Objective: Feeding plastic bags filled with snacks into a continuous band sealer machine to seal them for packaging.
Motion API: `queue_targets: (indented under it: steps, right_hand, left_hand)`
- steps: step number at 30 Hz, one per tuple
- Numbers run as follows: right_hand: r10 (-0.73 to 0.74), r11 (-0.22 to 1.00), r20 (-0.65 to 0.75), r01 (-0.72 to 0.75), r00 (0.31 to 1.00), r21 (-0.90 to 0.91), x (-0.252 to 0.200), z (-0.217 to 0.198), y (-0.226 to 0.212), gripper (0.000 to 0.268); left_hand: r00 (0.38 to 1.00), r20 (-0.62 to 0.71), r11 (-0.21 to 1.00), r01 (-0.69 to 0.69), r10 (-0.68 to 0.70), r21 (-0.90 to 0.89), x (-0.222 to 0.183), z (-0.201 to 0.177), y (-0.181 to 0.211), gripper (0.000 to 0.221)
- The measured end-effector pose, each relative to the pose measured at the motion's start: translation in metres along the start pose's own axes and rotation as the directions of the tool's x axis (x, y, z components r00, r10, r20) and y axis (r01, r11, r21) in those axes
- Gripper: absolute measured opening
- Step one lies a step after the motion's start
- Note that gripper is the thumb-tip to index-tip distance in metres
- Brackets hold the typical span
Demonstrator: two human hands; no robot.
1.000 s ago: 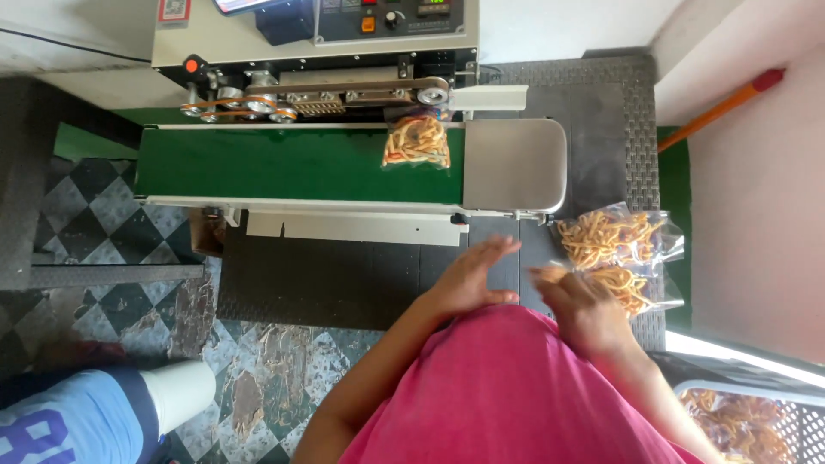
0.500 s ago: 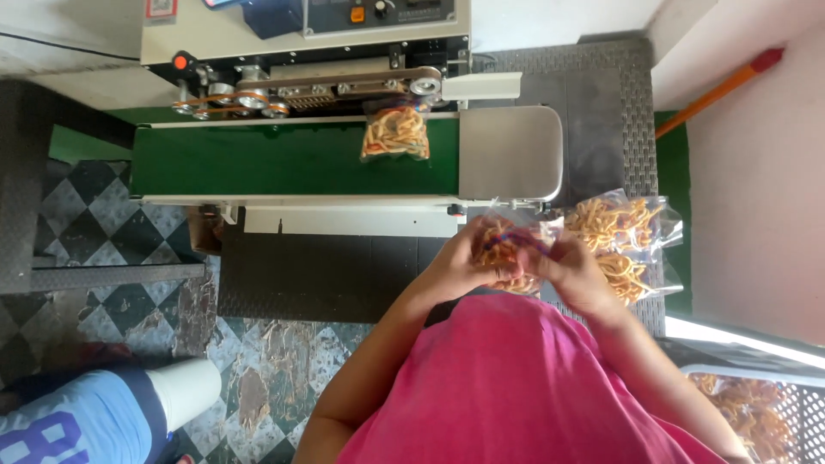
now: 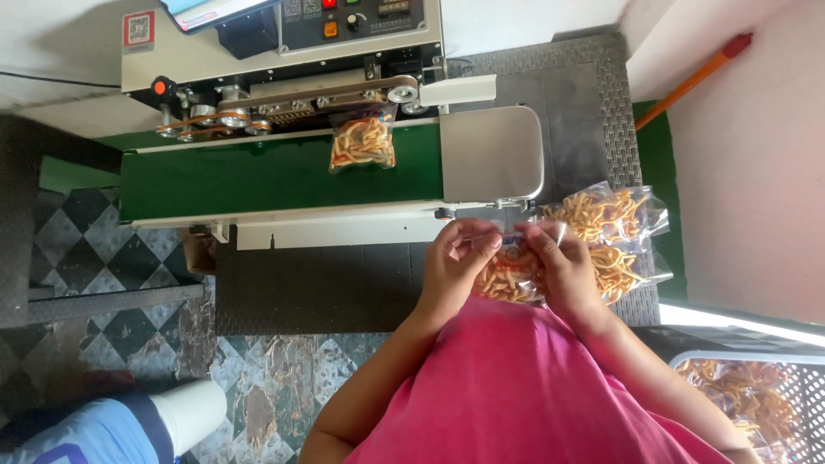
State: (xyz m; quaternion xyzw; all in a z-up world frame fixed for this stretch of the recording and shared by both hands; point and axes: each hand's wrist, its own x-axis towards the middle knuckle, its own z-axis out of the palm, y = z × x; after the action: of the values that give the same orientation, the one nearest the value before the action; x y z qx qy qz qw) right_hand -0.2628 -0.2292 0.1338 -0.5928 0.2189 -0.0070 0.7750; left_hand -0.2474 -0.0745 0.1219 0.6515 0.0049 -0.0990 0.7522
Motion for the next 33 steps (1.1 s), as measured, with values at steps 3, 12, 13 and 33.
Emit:
queue_targets:
  steps: [3, 12, 13, 33]
  right_hand:
    - [0.004, 0.999, -0.036, -0.006, 0.999, -0.054, 0.001, -0.004, 0.004, 0.023]
    - [-0.249, 0.615, 0.483, 0.523, 0.839, -0.591, -0.005, -0.052, 0.024, 0.014]
    - [-0.249, 0.614, 0.484, 0.523, 0.839, -0.591, -0.006, -0.056, 0.025, 0.014]
    - [-0.051, 0.986, 0.014, 0.048, 0.999, 0.157, 0.096, -0.034, 0.054, 0.011]
  left_hand:
    - [0.999, 0.045, 0.997, -0.012, 0.008, 0.074, 0.004, -0.005, -0.006, 0.043]
    - [0.987, 0.071, 0.923, 0.110, -0.146, 0.368, -0.013, -0.013, -0.032, 0.030]
    - [0.987, 0.070, 0.924, 0.110, -0.146, 0.367, -0.014, -0.014, -0.024, 0.030]
    - [0.964, -0.262, 0.970, -0.013, -0.053, -0.244, 0.053, -0.010, -0.027, 0.027]
